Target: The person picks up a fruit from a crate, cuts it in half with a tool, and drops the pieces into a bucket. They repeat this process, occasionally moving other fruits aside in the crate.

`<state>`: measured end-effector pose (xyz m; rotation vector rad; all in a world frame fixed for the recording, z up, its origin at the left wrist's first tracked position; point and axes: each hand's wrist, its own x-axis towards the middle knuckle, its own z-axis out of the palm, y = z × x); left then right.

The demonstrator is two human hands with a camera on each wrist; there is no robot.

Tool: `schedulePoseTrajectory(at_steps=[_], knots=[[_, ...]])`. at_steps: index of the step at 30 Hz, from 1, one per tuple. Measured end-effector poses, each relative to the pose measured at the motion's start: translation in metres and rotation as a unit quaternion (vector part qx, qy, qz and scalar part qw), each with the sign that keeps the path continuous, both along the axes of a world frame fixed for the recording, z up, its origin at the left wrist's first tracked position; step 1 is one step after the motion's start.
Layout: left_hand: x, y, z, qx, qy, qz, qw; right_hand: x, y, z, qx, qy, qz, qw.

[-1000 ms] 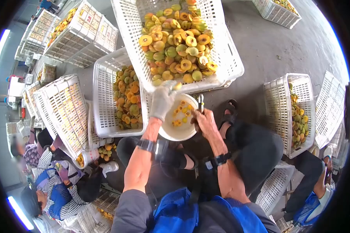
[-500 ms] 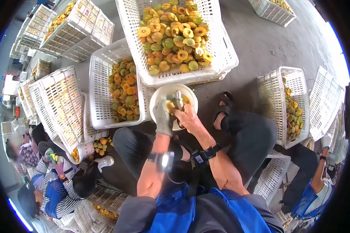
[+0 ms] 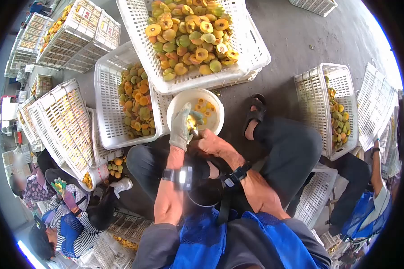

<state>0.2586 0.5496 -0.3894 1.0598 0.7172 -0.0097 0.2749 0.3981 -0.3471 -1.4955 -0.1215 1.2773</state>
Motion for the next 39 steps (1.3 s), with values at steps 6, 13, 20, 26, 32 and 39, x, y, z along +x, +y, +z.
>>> schedulePoseTrajectory(at_steps=[6, 13, 20, 26, 32, 39], knots=[[0.001, 0.000, 0.011, -0.012, -0.034, -0.010, 0.999, -0.009, -0.007, -0.010, 0.224, -0.076, -0.127, 0.963], [-0.002, -0.002, 0.018, -0.029, 0.037, 0.004, 0.999, -0.009, -0.010, -0.032, 0.242, 0.366, -0.008, 0.899], [-0.005, 0.048, -0.026, 0.147, -0.048, 0.132, 0.979, -0.003, -0.026, -0.048, 0.076, 0.108, -0.013, 0.991], [0.008, 0.100, 0.040, 0.541, -0.018, 0.146, 0.828, 0.009, -0.023, -0.048, 0.004, -0.005, -0.086, 0.996], [0.087, 0.065, 0.056, 0.673, -0.063, -0.051, 0.735, 0.017, -0.034, -0.052, 0.004, -0.078, -0.093, 0.993], [0.168, 0.070, -0.007, 0.734, 0.094, -0.265, 0.618, 0.028, -0.040, -0.041, -0.005, -0.048, -0.126, 0.991]])
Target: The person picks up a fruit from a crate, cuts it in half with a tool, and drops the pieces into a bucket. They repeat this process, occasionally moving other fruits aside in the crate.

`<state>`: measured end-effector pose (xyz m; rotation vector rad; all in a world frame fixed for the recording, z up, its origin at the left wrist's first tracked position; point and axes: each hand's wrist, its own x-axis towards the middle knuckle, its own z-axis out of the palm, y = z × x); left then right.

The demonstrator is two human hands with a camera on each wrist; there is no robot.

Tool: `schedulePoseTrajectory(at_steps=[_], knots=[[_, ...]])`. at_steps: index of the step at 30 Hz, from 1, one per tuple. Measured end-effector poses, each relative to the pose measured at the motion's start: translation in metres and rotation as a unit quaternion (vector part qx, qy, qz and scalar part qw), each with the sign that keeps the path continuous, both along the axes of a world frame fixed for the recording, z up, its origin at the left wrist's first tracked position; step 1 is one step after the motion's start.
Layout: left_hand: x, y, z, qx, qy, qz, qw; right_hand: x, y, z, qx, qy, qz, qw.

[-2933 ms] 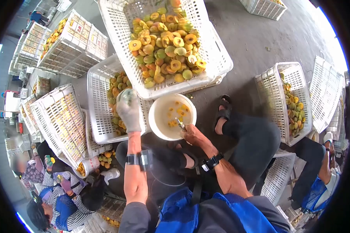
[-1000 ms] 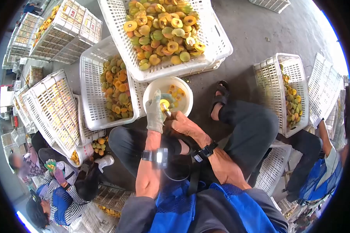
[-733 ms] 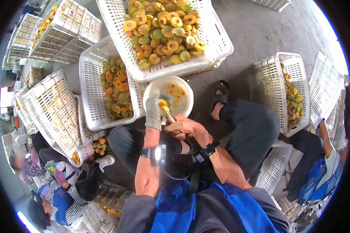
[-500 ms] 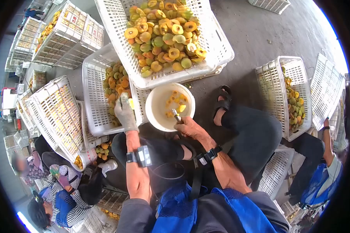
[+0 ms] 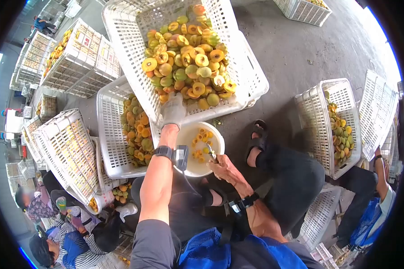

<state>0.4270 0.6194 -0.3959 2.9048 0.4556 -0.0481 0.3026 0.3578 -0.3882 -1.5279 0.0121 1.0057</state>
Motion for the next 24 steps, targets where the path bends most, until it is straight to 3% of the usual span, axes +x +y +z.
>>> schedulePoseTrajectory(at_steps=[4, 10, 11, 13, 16, 20, 21, 22, 23, 24], knots=[[0.013, 0.013, 0.011, 0.062, 0.109, -0.049, 0.991, 0.000, 0.003, -0.004, 0.036, 0.002, -0.015, 0.999], [-0.008, 0.007, 0.030, -0.023, 0.007, 0.001, 1.000, 0.010, 0.000, 0.022, 0.044, -0.003, -0.052, 0.998], [-0.016, 0.005, 0.032, -0.169, -0.030, 0.050, 0.984, 0.013, 0.002, 0.017, 0.029, -0.007, -0.061, 0.998], [-0.039, 0.001, 0.040, -0.443, -0.099, 0.142, 0.879, 0.021, 0.009, 0.014, 0.030, -0.045, -0.089, 0.995], [-0.077, -0.024, 0.064, -0.564, -0.144, 0.190, 0.791, 0.037, 0.020, 0.037, 0.068, -0.121, -0.103, 0.985], [-0.120, -0.051, 0.047, -0.613, -0.169, 0.137, 0.759, 0.041, 0.037, 0.043, 0.074, -0.144, -0.090, 0.983], [-0.132, -0.048, 0.020, -0.506, -0.198, 0.046, 0.838, 0.038, 0.042, 0.026, 0.079, -0.171, -0.100, 0.977], [-0.140, -0.052, 0.024, -0.586, -0.191, 0.100, 0.781, 0.037, 0.046, 0.036, 0.085, -0.198, -0.109, 0.970], [-0.148, -0.054, 0.026, -0.658, -0.182, 0.154, 0.715, 0.033, 0.038, 0.048, 0.131, -0.062, -0.110, 0.983], [-0.153, -0.057, 0.028, -0.721, -0.171, 0.206, 0.639, 0.031, 0.033, 0.054, 0.145, -0.042, -0.091, 0.984]])
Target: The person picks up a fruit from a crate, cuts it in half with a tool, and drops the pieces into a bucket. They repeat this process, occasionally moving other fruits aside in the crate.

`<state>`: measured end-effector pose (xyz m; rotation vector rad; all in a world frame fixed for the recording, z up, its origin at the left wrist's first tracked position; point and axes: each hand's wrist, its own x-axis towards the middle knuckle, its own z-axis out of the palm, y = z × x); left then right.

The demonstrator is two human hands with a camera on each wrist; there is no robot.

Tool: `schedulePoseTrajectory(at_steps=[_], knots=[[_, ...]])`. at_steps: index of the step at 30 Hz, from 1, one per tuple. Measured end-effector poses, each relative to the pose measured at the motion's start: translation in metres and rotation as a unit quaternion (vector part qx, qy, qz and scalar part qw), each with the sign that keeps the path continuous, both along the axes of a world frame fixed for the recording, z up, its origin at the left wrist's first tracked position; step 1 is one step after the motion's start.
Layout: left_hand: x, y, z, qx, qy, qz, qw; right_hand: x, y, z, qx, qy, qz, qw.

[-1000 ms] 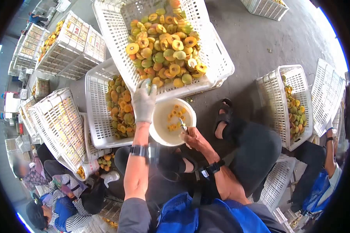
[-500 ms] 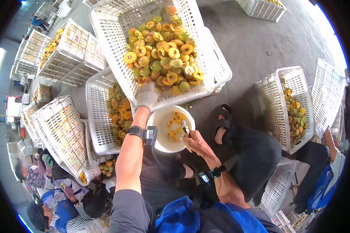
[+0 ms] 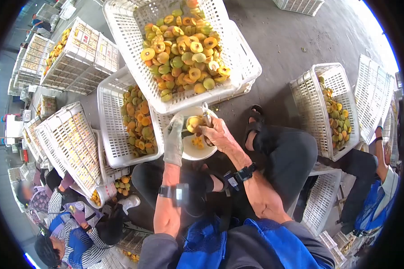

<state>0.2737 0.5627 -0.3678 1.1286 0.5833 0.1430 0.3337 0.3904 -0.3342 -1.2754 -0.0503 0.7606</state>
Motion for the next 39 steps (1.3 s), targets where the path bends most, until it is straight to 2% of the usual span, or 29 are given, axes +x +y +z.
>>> schedulePoseTrajectory(at_steps=[2, 3, 4, 5, 6, 7, 8, 9, 12, 13, 16, 19, 22, 25, 28, 32, 35, 38, 39], knots=[[-0.007, 0.004, -0.014, -0.012, 0.013, -0.052, 0.999, -0.007, -0.009, 0.003, 0.028, 0.036, 0.045, 0.998], [-0.009, 0.007, -0.037, -0.012, 0.013, -0.071, 0.997, -0.010, -0.008, -0.013, -0.061, 0.005, 0.068, 0.996], [-0.012, 0.008, -0.049, -0.011, 0.013, -0.091, 0.996, -0.016, -0.004, -0.035, -0.106, -0.145, 0.037, 0.983], [-0.013, -0.004, -0.050, 0.156, -0.043, -0.069, 0.984, -0.021, 0.002, -0.059, -0.148, -0.293, 0.004, 0.945], [-0.014, -0.016, -0.049, 0.329, -0.073, -0.021, 0.941, -0.026, 0.005, -0.071, -0.187, -0.432, -0.028, 0.882], [-0.015, -0.020, -0.061, 0.185, -0.035, 0.017, 0.982, -0.027, -0.002, -0.039, -0.206, -0.362, 0.005, 0.909], [-0.016, -0.024, -0.073, 0.036, 0.004, 0.054, 0.998, -0.031, -0.005, -0.036, -0.239, -0.348, 0.005, 0.906], [-0.009, -0.034, -0.054, -0.123, 0.053, 0.127, 0.983, -0.037, -0.008, -0.035, -0.272, -0.335, 0.006, 0.902], [-0.008, -0.045, -0.048, -0.127, 0.074, 0.171, 0.974, -0.055, -0.015, -0.042, -0.333, -0.344, 0.033, 0.878], [-0.007, -0.049, -0.044, -0.145, 0.039, 0.169, 0.974, -0.060, -0.015, -0.046, -0.344, -0.356, 0.044, 0.868], [-0.008, -0.049, -0.045, -0.157, 0.047, 0.161, 0.973, -0.067, -0.014, -0.051, -0.341, -0.394, 0.069, 0.851], [-0.006, -0.055, -0.049, -0.166, 0.052, 0.194, 0.965, -0.070, -0.009, -0.061, -0.361, -0.375, 0.103, 0.848], [-0.005, -0.063, -0.055, -0.154, 0.056, 0.238, 0.957, -0.073, -0.001, -0.067, -0.419, -0.339, 0.126, 0.833], [-0.007, -0.065, -0.066, -0.084, 0.066, 0.272, 0.956, -0.082, 0.010, -0.086, -0.428, -0.311, 0.119, 0.840], [-0.014, -0.048, -0.073, -0.036, 0.086, 0.212, 0.973, -0.092, 0.003, -0.097, -0.293, -0.338, 0.066, 0.892], [-0.020, -0.034, -0.049, 0.033, 0.095, 0.104, 0.989, -0.085, 0.000, -0.094, -0.201, -0.291, 0.117, 0.928], [-0.018, -0.021, -0.048, -0.010, 0.078, 0.040, 0.996, -0.082, 0.000, -0.079, -0.213, -0.339, 0.080, 0.913], [-0.017, -0.011, -0.051, -0.098, 0.075, 0.054, 0.991, -0.078, 0.002, -0.071, -0.287, -0.360, 0.099, 0.882], [-0.018, -0.011, -0.056, -0.086, 0.077, 0.065, 0.991, -0.077, 0.003, -0.066, -0.311, -0.362, 0.105, 0.872]])
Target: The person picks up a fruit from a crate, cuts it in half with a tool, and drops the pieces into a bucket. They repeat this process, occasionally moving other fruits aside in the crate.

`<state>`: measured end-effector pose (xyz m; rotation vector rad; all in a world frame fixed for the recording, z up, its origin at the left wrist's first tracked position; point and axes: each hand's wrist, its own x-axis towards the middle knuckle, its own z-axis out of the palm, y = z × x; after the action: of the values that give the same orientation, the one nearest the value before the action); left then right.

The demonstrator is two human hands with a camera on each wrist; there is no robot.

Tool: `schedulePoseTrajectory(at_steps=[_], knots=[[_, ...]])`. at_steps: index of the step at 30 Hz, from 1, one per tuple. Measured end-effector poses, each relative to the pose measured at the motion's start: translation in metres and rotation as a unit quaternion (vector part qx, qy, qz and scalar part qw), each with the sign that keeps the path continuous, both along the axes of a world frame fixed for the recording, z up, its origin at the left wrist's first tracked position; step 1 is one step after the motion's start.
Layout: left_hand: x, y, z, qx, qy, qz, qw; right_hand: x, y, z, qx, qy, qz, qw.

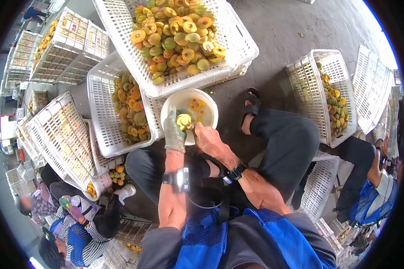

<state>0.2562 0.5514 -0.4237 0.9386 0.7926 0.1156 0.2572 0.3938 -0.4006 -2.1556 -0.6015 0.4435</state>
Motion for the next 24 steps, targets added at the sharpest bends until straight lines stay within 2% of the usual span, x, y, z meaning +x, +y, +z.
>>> schedulePoseTrajectory(at_steps=[2, 4, 7, 11, 14, 16, 20, 23, 24], knots=[[-0.003, 0.000, -0.013, -0.023, -0.016, 0.036, 0.999, 0.000, 0.002, 0.010, -0.054, -0.009, -0.006, 0.998], [-0.002, -0.005, -0.014, -0.058, -0.028, 0.081, 0.995, 0.000, 0.004, 0.007, -0.047, -0.018, -0.017, 0.999], [-0.002, -0.017, -0.015, -0.007, -0.035, 0.108, 0.993, -0.001, 0.002, 0.001, -0.066, -0.009, -0.007, 0.998], [0.000, -0.025, -0.009, -0.025, -0.019, 0.135, 0.990, -0.001, 0.004, -0.006, -0.074, 0.015, 0.003, 0.997], [0.001, -0.030, -0.008, -0.020, -0.015, 0.146, 0.989, -0.008, 0.007, -0.019, -0.072, -0.007, -0.029, 0.997], [0.003, -0.033, 0.000, -0.013, -0.010, 0.148, 0.989, -0.005, 0.008, -0.015, -0.088, 0.008, -0.021, 0.996], [0.007, -0.033, -0.010, -0.018, -0.006, 0.169, 0.985, -0.003, 0.005, -0.012, -0.085, 0.014, -0.020, 0.996], [0.005, -0.033, -0.014, 0.016, -0.003, 0.156, 0.988, -0.014, 0.009, -0.030, -0.070, 0.039, -0.052, 0.995], [0.003, -0.033, -0.013, 0.040, -0.002, 0.143, 0.989, -0.017, 0.009, -0.041, -0.016, 0.025, -0.050, 0.998]])
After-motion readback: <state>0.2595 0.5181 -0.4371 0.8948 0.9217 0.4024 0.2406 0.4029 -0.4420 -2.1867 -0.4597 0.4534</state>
